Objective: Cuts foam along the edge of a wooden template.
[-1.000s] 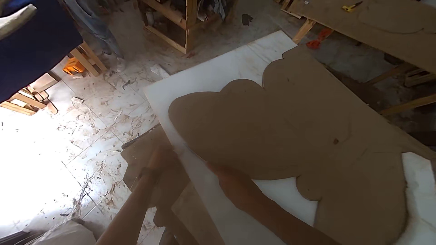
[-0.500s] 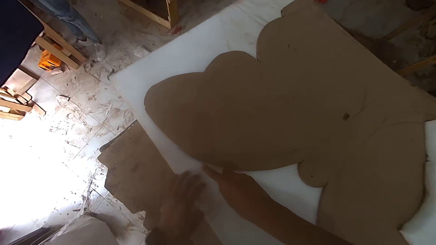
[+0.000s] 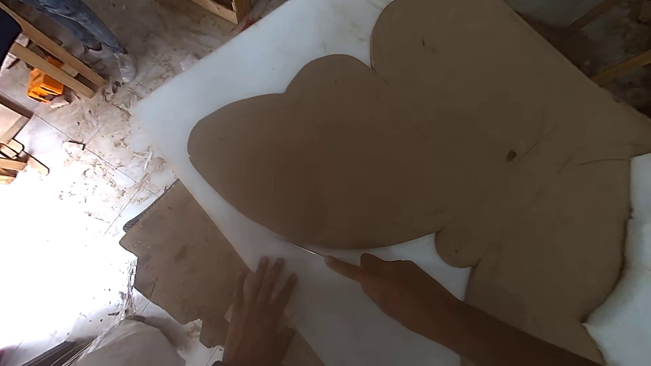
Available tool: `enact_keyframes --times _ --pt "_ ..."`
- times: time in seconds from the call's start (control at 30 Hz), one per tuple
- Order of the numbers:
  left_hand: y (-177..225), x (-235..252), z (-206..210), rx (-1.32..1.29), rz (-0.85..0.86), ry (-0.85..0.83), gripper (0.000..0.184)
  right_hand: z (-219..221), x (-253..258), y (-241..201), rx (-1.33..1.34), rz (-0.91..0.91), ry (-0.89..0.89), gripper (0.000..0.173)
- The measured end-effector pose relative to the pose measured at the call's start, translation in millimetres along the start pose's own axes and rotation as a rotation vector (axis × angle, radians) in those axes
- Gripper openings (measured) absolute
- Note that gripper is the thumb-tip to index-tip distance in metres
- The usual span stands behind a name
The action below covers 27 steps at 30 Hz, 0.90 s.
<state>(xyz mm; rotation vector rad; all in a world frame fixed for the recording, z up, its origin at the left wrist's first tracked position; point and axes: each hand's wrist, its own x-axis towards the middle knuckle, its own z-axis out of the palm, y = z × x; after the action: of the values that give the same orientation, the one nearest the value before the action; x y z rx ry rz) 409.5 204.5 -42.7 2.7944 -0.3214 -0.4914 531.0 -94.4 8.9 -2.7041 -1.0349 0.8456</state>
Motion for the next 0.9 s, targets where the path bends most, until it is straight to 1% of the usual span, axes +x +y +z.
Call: enact_keyframes --times 0.03,0.1,0.17,0.23,0.3,0.37,0.43,0.5,0.63,0.83,0.9 --pt "4.6 1.0 -4.3 -0.004 -0.005 -0.003 0.081 -1.1 -4.0 7.4 -0.004 -0.013 -0.013 0.069" --pt "17.3 3.7 -11.2 -0.047 0.021 0.005 0.068 -1.6 -11.5 20.9 -0.017 -0.037 -0.031 0.071" --pt "34.1 7.1 -11.2 -0.126 0.100 0.003 0.061 -0.7 -17.2 34.2 -0.034 -0.061 -0.035 0.073" --pt "54.3 10.6 -3.8 -0.212 0.173 -0.033 0.064 -0.6 -23.7 50.2 -0.053 -0.084 -0.044 0.074" --pt "72.1 13.1 8.8 -0.238 0.221 -0.096 0.077 -4.9 -32.1 66.7 -0.063 -0.097 -0.073 0.074" --pt "83.3 14.8 20.1 -0.202 0.242 -0.142 0.087 -12.6 -39.4 80.9 -0.080 -0.107 -0.110 0.076" --pt "85.4 13.5 28.8 -0.152 0.247 -0.147 0.091 -22.8 -45.7 92.6 -0.085 -0.110 -0.159 0.079" --pt "84.2 12.5 31.6 -0.133 0.248 -0.153 0.092 -29.8 -53.0 106.3 -0.079 -0.117 -0.179 0.080" --pt "81.6 11.7 33.0 -0.135 0.244 -0.153 0.091 -35.9 -70.1 136.5 -0.073 -0.139 -0.168 0.079" --pt "77.4 11.4 36.0 -0.132 0.264 -0.154 0.089 -61.0 -96.7 177.7 -0.141 -0.133 -0.183 0.070" --pt "75.5 10.1 36.7 -0.130 0.269 -0.150 0.087 -69.7 -105.1 187.6 -0.158 -0.126 -0.194 0.069"
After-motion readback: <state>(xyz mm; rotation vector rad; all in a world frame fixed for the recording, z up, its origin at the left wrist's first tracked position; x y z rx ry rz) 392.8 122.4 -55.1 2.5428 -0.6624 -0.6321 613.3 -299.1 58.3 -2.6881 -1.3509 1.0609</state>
